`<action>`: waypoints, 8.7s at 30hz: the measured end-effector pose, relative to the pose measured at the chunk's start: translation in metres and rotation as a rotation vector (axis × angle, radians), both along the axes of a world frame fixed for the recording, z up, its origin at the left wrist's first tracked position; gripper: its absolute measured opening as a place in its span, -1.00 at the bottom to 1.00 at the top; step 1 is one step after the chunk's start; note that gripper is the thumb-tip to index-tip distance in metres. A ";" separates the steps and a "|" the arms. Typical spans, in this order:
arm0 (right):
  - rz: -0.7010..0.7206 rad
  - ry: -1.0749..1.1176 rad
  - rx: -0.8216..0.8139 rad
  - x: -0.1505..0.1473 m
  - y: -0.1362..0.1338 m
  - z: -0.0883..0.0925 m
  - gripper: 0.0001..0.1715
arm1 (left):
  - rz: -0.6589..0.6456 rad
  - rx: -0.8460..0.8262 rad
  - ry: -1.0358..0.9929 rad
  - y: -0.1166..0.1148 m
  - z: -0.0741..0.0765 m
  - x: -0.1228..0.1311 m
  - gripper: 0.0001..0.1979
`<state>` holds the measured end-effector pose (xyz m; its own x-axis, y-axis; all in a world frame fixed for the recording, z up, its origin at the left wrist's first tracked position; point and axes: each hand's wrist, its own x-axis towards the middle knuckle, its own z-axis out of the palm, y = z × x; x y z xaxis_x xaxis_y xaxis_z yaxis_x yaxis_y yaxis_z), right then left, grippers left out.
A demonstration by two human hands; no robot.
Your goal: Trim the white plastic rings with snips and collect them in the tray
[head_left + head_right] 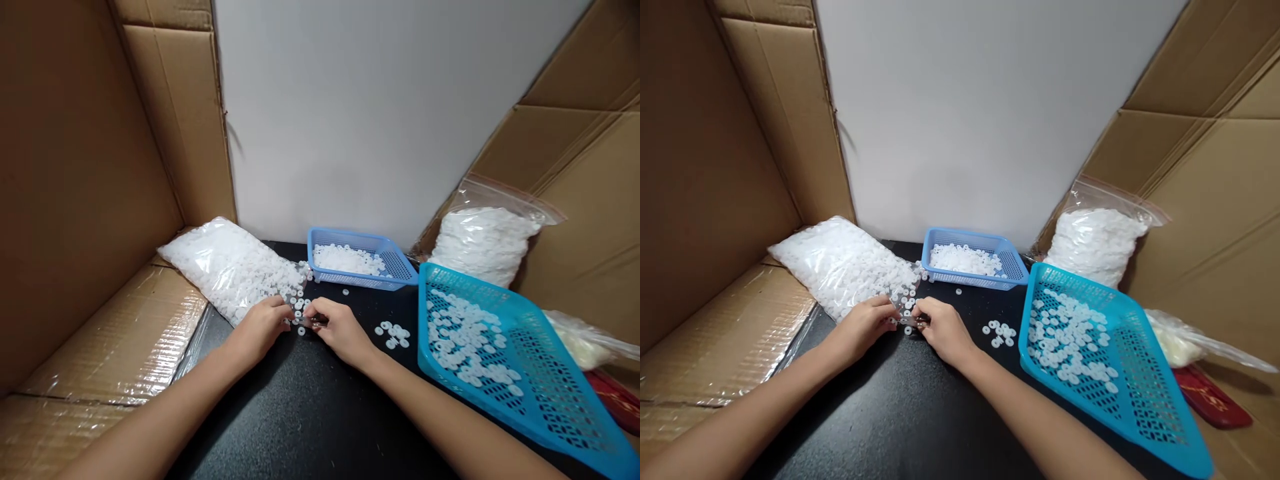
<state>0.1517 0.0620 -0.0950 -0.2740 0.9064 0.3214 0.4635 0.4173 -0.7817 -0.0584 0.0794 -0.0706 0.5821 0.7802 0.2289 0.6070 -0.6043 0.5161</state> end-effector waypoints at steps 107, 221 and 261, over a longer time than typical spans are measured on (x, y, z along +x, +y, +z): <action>0.183 0.437 0.020 0.010 -0.083 0.050 -0.53 | -0.018 -1.400 -1.039 -0.082 0.055 0.042 -0.73; 0.298 0.501 -0.099 0.012 -0.085 0.043 -0.42 | -0.082 -1.370 -1.116 -0.086 0.051 0.045 -0.70; -0.294 -0.192 0.141 0.050 -0.010 0.082 -0.51 | 0.143 -1.022 -1.260 -0.068 0.049 0.036 -0.77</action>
